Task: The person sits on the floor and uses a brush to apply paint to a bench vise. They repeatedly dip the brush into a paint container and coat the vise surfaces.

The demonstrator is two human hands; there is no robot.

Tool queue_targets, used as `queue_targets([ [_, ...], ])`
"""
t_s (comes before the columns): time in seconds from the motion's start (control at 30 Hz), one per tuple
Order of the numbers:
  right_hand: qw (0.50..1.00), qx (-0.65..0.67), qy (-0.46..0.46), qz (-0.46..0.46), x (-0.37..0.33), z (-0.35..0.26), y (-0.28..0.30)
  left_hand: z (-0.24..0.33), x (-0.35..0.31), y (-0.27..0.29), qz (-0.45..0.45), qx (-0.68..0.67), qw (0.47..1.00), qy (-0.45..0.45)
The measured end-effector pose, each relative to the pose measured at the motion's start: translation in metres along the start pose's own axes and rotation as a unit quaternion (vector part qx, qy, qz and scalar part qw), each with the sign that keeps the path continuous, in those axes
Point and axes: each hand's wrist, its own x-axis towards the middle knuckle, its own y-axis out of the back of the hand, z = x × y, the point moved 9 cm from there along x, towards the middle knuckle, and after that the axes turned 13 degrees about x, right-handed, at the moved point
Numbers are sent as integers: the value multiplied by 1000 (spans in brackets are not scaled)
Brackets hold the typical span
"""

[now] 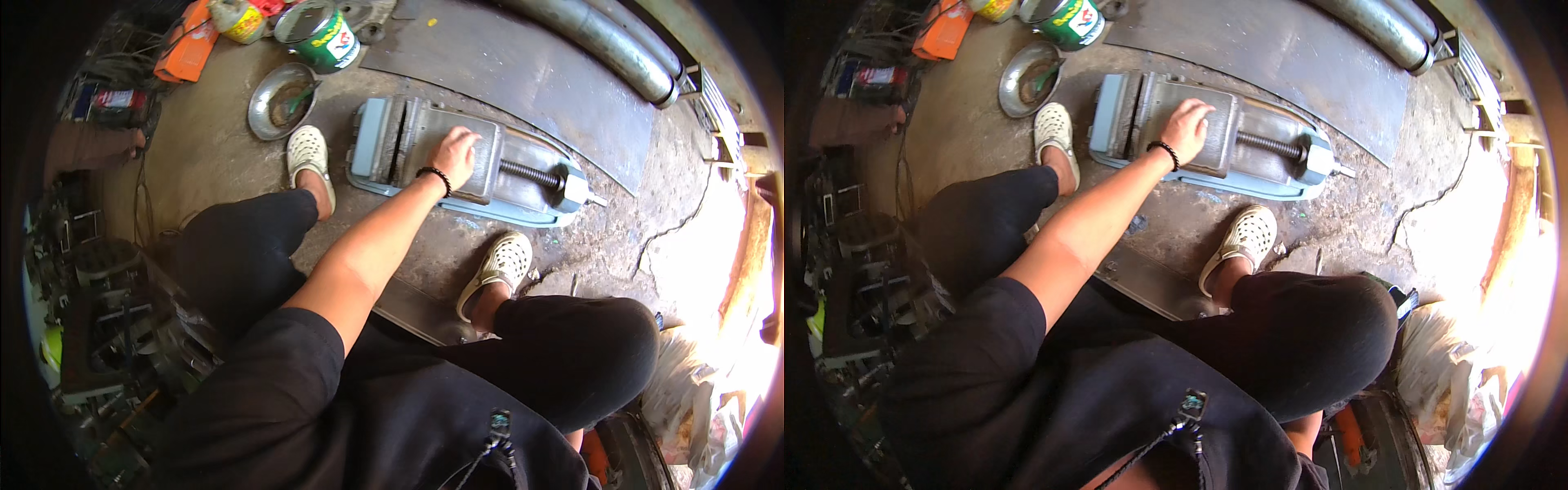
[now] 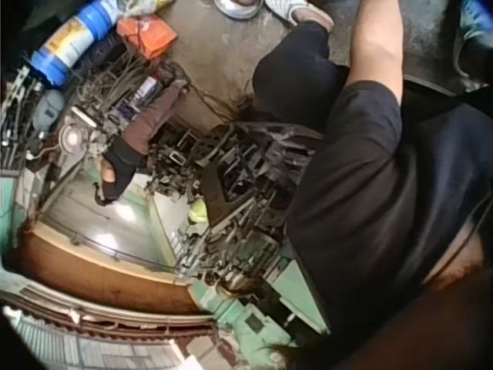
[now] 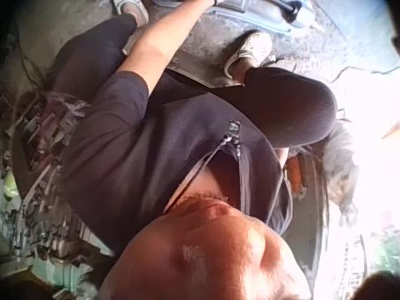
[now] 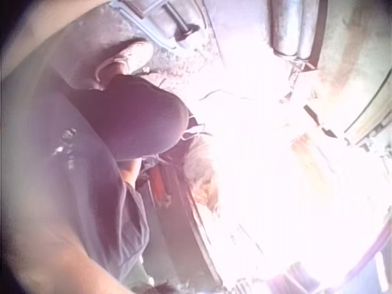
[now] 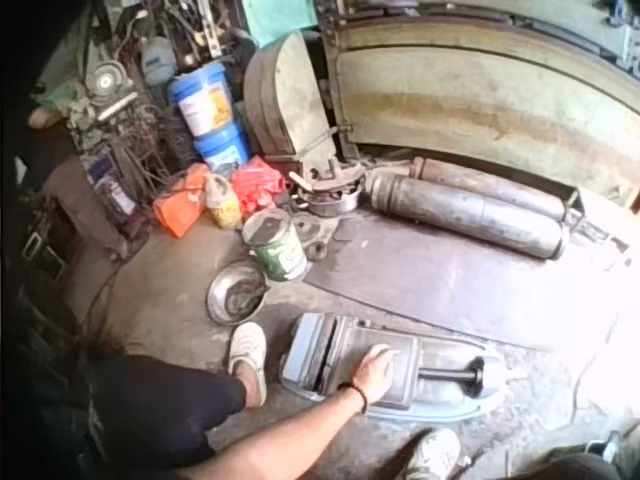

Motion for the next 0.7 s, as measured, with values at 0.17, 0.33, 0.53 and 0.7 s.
queue_targets([
  [0.17,1000,25,11,14,-102,12,19,37,-74,10,-163,-13,986,-10],
  [0.33,999,11,27,20,-159,9,22,95,-160,-18,-340,14,930,-137],
  [0.53,998,-10,55,20,-195,-2,13,102,-197,-22,-455,128,862,-183],
  [0.7,996,-26,80,10,-207,-12,4,88,-167,16,-378,118,904,-160],
])
